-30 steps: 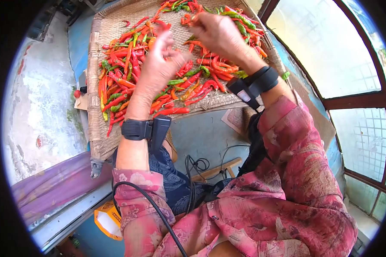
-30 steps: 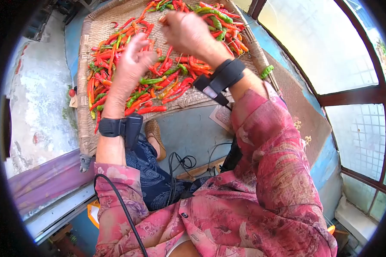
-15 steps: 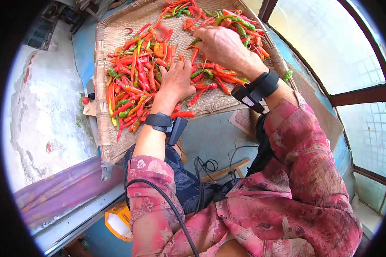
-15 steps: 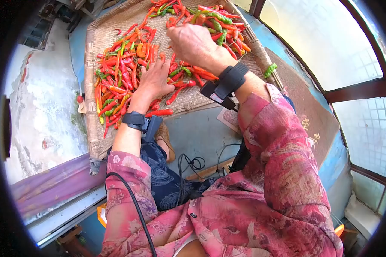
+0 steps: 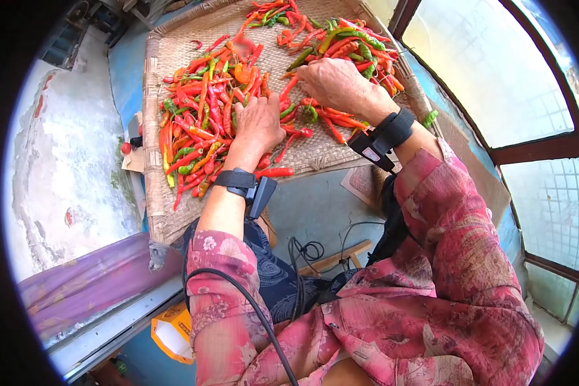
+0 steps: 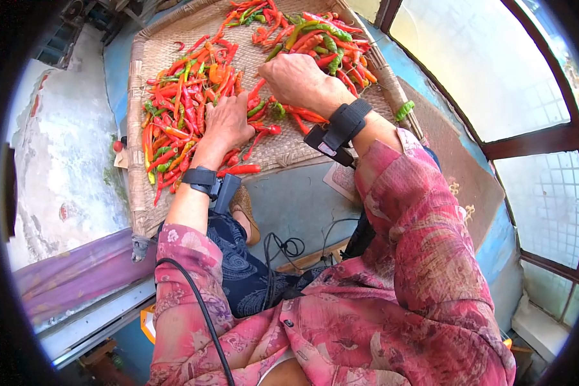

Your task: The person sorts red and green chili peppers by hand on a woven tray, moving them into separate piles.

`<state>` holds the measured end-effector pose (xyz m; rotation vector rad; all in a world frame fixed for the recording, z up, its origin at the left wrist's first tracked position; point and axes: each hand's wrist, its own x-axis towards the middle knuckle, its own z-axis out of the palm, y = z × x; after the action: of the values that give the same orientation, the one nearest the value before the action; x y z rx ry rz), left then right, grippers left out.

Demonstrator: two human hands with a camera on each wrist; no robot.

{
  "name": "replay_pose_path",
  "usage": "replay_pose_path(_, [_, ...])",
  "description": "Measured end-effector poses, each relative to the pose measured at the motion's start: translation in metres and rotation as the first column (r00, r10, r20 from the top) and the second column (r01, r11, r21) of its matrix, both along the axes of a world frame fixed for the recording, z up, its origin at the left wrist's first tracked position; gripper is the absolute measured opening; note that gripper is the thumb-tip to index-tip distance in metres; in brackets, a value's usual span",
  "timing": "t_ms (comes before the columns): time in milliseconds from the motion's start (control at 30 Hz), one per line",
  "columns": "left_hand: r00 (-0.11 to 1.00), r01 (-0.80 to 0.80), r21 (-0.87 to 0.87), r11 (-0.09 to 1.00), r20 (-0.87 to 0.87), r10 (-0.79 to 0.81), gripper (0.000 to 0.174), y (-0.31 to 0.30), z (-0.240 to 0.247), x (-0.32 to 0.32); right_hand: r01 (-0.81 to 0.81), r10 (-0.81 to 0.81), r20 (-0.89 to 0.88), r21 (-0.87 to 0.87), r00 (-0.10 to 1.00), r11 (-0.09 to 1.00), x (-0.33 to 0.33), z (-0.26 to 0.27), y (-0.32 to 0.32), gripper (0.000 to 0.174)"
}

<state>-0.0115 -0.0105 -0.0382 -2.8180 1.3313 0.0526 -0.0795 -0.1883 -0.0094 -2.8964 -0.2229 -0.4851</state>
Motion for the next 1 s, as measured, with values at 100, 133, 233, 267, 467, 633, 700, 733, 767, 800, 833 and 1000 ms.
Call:
replay_pose_path(100, [0.999,-0.018,0.006,1.000,0.031,0.018,0.034,0.001,0.000,0.005,0.004,-0.007,-0.135,-0.022,0.991,1.000,0.000,0.002,-0.003,0.012])
replay_pose_path(133, [0.999,-0.036,0.038,0.999,0.032,0.034,0.031,0.002,0.001,0.007,0.004,-0.004,-0.111,0.001,0.994,1.000,0.001,-0.001,-0.004,0.014])
replay_pose_path(233, [0.994,-0.091,-0.104,0.990,0.046,0.096,0.025,0.008,0.008,0.011,0.049,-0.044,-0.076,0.064,0.996,0.997,0.000,0.007,0.000,0.018])
replay_pose_path(267, [0.986,-0.159,-0.181,0.971,0.029,0.166,0.024,0.010,0.013,0.013,0.098,-0.092,-0.067,0.105,0.994,0.990,0.001,0.011,0.002,0.021])
replay_pose_path(467, [0.914,-0.392,-0.591,0.705,-0.338,0.225,0.034,0.025,0.046,0.023,-0.020,0.052,-0.035,0.609,0.998,0.793,0.015,0.012,0.010,0.035])
replay_pose_path(633, [0.907,-0.371,-0.650,0.663,-0.408,0.108,0.040,0.025,0.054,0.013,-0.057,0.285,-0.083,0.892,0.955,0.448,0.010,0.020,0.040,0.042])
replay_pose_path(700, [0.914,-0.323,-0.662,0.677,-0.404,0.041,0.041,0.024,0.046,0.014,-0.056,0.202,-0.050,0.873,0.978,0.485,0.018,0.012,0.043,0.035])
replay_pose_path(733, [0.913,-0.327,-0.664,0.672,-0.406,0.042,0.041,0.026,0.045,0.014,-0.049,0.108,-0.009,0.854,0.994,0.518,0.019,0.011,0.045,0.029])
replay_pose_path(767, [0.917,-0.299,-0.689,0.660,-0.400,-0.003,0.040,0.027,0.046,0.014,0.039,0.118,-0.086,0.936,0.989,0.349,0.013,0.012,0.041,0.022])
replay_pose_path(800, [0.919,-0.269,-0.714,0.647,-0.391,-0.048,0.040,0.027,0.049,0.014,0.073,0.108,-0.107,0.959,0.988,0.273,0.009,0.021,0.039,0.022])
replay_pose_path(833, [0.886,-0.324,-0.715,0.619,-0.459,-0.067,0.039,0.028,0.055,0.010,0.121,0.078,-0.134,0.981,0.988,0.153,0.009,0.024,0.030,0.023])
replay_pose_path(1000, [0.871,-0.416,-0.759,0.500,-0.490,-0.019,0.031,0.035,0.047,0.019,0.211,-0.050,-0.207,0.912,0.977,0.352,0.008,0.037,-0.005,0.029])
